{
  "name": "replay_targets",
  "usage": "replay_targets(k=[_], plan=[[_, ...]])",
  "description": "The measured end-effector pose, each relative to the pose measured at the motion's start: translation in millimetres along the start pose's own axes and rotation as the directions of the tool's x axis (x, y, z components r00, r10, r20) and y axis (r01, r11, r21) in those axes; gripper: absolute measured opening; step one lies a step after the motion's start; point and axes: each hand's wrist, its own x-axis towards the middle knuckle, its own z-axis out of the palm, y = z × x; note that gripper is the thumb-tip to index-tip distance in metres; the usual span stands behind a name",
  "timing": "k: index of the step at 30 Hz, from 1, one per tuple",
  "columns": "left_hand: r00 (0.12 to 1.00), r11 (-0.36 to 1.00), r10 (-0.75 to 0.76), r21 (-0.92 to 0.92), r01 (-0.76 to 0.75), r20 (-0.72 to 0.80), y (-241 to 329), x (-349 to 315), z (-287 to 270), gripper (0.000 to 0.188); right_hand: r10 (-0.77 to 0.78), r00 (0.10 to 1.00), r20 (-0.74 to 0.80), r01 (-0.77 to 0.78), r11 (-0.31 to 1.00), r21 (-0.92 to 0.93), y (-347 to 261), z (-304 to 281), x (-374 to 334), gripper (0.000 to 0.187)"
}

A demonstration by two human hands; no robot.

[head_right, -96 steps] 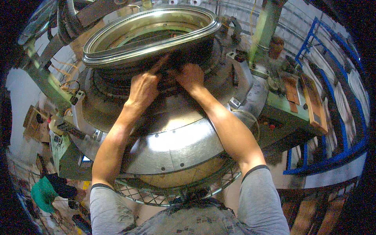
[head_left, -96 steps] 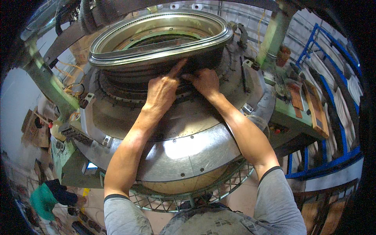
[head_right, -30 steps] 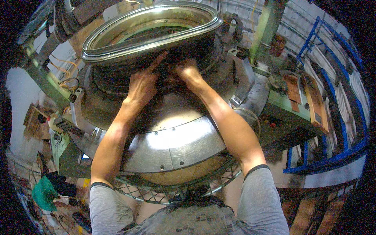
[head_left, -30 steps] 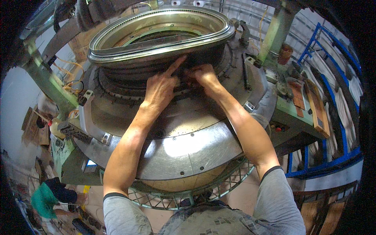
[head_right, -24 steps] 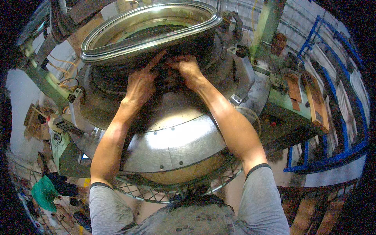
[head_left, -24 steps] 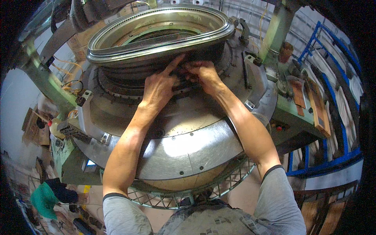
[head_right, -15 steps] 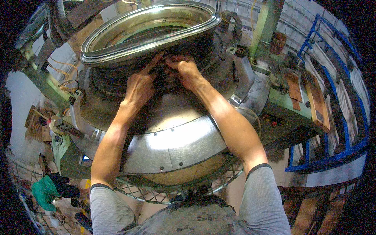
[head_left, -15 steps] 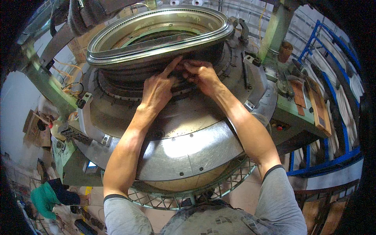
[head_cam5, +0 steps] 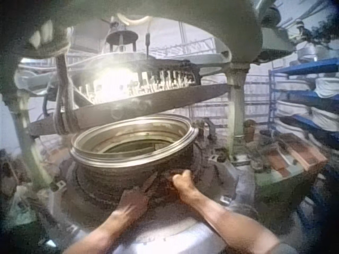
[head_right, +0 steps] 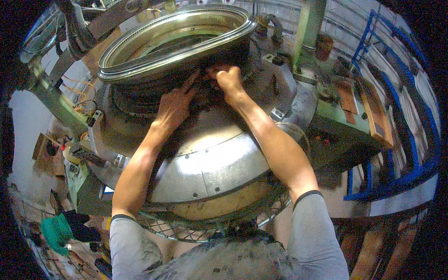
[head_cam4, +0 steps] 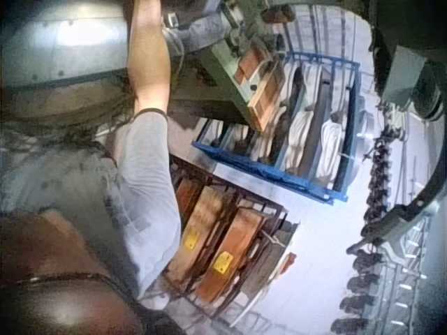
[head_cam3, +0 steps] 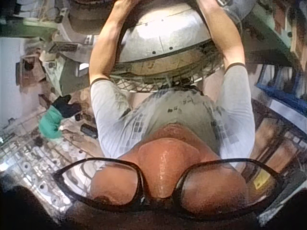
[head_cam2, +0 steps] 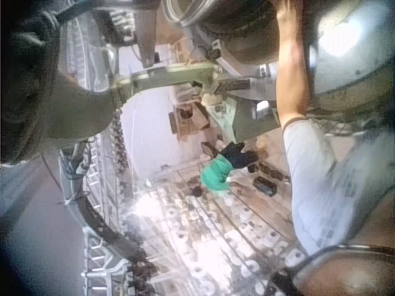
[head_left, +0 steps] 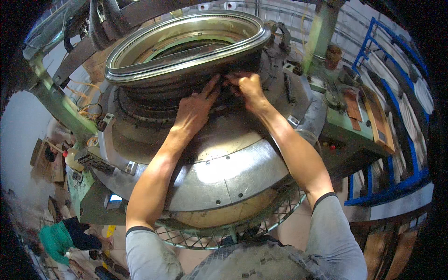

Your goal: The person repeatedly picks small rectangular metal pieces from a wooden tray and inserts them into slots on a large circular metal machine. The person handles the pieces one at a time, aligning and pressing them into place around the machine's rim.

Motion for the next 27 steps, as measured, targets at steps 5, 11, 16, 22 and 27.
replay_targets(k=[5, 11, 16, 22, 27], plan=[[0.987, 0.985, -0.112, 0.145, 0.095, 0.111, 9.4, 6.3, 11.1, 0.075, -0.065, 0.98, 0.191, 0.118, 0.952, -0.284, -39.1, -7.3, -73.3, 0.016], [0.988, 0.984, 0.125, 0.138, -0.112, -0.093, -7.9, -2.7, 19.9, 0.081, -0.495, 0.849, -0.187, 0.366, 0.804, -0.47, -35.5, -147.6, -261.4, 0.016], [0.999, 0.991, 0.05, 0.125, -0.052, 0.02, -47.6, -59.9, -9.5, 0.066, -0.107, 0.569, -0.815, -0.331, 0.878, -0.347, 14.9, -328.8, -327.2, 0.022], [0.977, 0.957, -0.213, -0.206, 0.204, -0.022, -7.4, -84.2, -55.4, 0.054, -0.402, 0.778, -0.484, -0.209, 0.56, -0.801, 65.2, -447.3, -276.7, 0.043], [0.887, 0.823, -0.448, -0.436, 0.363, -0.107, 157.5, -56.0, -95.3, 0.063, -0.541, 0.807, -0.237, -0.032, 0.361, -0.932, 75.1, -487.8, -234.2, 0.024]])
